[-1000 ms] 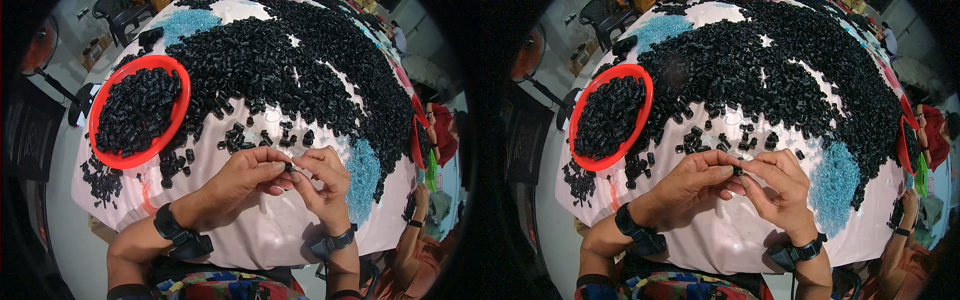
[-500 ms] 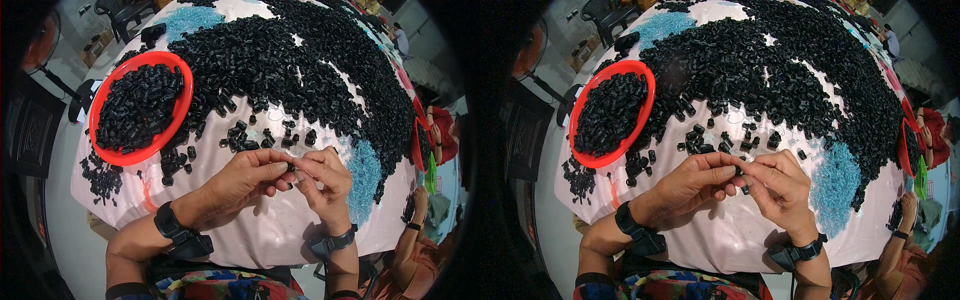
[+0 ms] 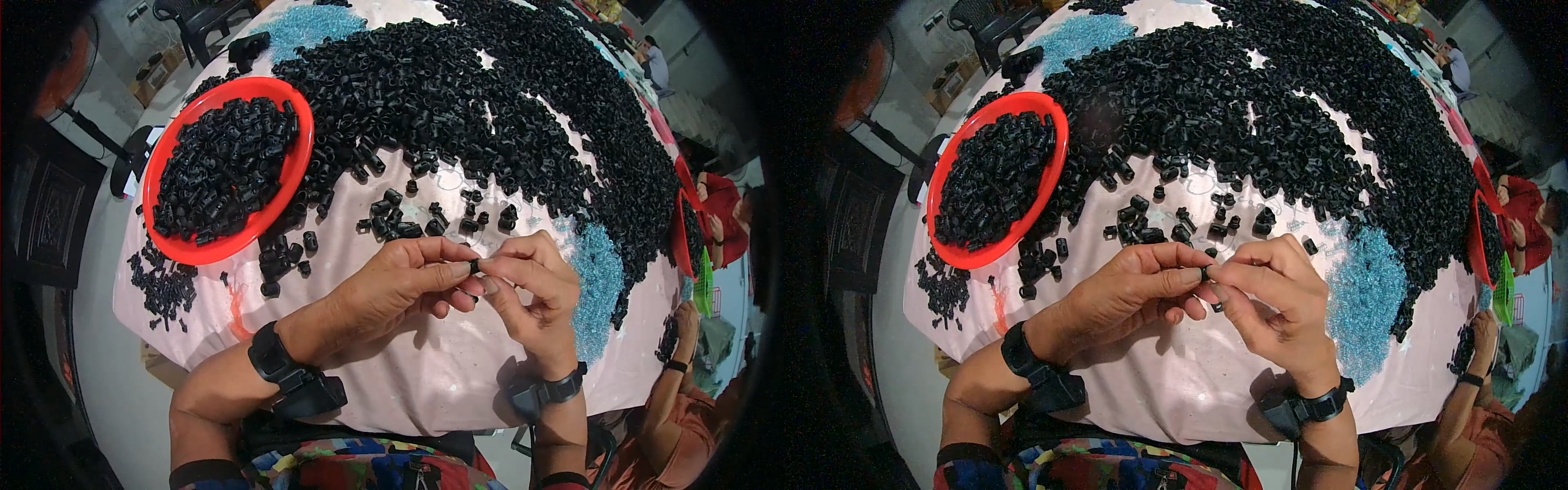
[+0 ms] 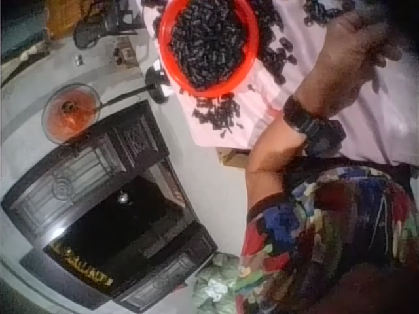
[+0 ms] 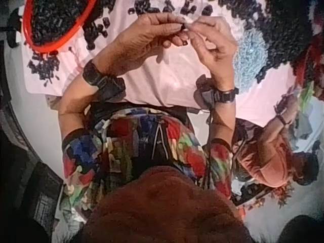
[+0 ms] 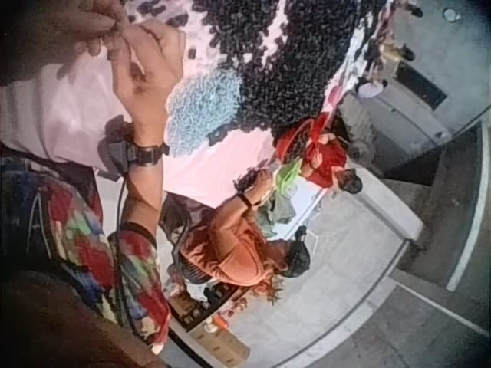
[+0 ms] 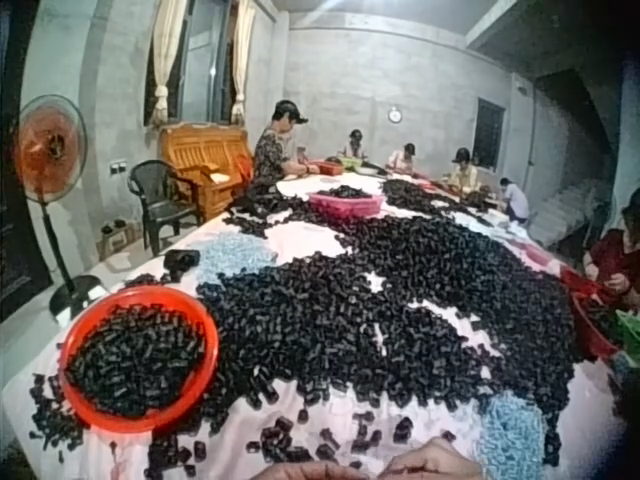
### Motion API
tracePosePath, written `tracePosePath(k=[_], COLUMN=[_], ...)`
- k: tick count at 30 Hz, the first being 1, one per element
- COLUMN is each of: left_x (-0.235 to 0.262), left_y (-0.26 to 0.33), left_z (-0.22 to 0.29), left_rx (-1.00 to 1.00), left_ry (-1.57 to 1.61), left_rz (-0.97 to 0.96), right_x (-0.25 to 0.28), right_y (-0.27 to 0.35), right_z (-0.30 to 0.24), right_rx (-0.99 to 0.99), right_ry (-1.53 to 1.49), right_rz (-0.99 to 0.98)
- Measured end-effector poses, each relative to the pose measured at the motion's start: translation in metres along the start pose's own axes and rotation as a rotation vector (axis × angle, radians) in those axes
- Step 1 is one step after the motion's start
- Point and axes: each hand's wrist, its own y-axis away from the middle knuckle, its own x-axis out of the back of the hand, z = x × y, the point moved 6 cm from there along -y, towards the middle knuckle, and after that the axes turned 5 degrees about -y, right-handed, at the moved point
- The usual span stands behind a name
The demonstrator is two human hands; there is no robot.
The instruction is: Assembling small black plastic components by hand on a production table.
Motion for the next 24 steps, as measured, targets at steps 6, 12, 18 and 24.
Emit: tracePosePath(k=[6, 12, 18, 24], left_x=[-0.001, -0.004, 0.018, 0.027], left_y=[-0.003, -0.001, 0.004, 0.0], left_z=[-0.002, 0.008, 0.029, 0.035], left_rx=[0.009, -0.062, -0.148, -0.239], left_ry=[0.023, -0.033, -0.066, -0.104], left_rz=[-0.012, 0.027, 0.171, 0.231], right_x=[-0.003, 0.001, 0.022, 0.007], right_y=[0.001, 0.001, 0.006, 0.0], right_z=[0.009, 0.014, 0.039, 0.039], right_rx=[-0.11, -0.121, -0.365, -0.214], right_ry=[-0.086, -0.127, 0.037, 0.24], right_rz=[0.034, 0.032, 0.119, -0.121])
